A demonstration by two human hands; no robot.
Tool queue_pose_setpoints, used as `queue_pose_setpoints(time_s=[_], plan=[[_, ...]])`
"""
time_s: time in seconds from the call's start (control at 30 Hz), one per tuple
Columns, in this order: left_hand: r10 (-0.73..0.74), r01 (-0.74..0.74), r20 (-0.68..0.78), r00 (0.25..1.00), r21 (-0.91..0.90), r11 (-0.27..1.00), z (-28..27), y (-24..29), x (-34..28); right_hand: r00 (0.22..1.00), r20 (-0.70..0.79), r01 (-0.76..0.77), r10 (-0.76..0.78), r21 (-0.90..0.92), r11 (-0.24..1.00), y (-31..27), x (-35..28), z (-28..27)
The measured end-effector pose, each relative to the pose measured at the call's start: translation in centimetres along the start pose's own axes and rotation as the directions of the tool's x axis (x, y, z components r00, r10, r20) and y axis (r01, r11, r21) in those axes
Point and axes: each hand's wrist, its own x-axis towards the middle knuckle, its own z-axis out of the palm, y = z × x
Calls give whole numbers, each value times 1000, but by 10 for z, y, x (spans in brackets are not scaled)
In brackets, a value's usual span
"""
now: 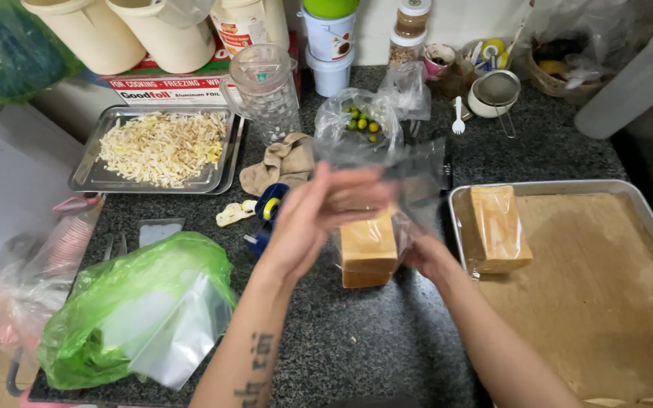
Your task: Packaging loaves of bread into plastic bags and sealing them with tape.
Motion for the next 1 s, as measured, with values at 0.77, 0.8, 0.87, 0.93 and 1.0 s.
queue_pose_setpoints(time_s=[0.77,0.8,0.87,0.93,1.0], plan=[[-96,420,-652,752,362,832,-94,-283,-67,801,77,572,-593,-388,723,31,-91,61],[-46,389,-647,761,397,831,-96,-288,-67,817,57,523,-573,-490,697,34,-89,59],[-114,506,-667,736,431,747,-99,-271,-63,862,65,494,-503,-325,806,35,-93,58],[-172,611,-691,702,461,643,-96,-241,-58,898,92,441,-431,-148,885,30,-101,62],[568,-77,-333,753,813,578,-82,-199,-55,741,135,666,-658,-22,746,22,-115,66]])
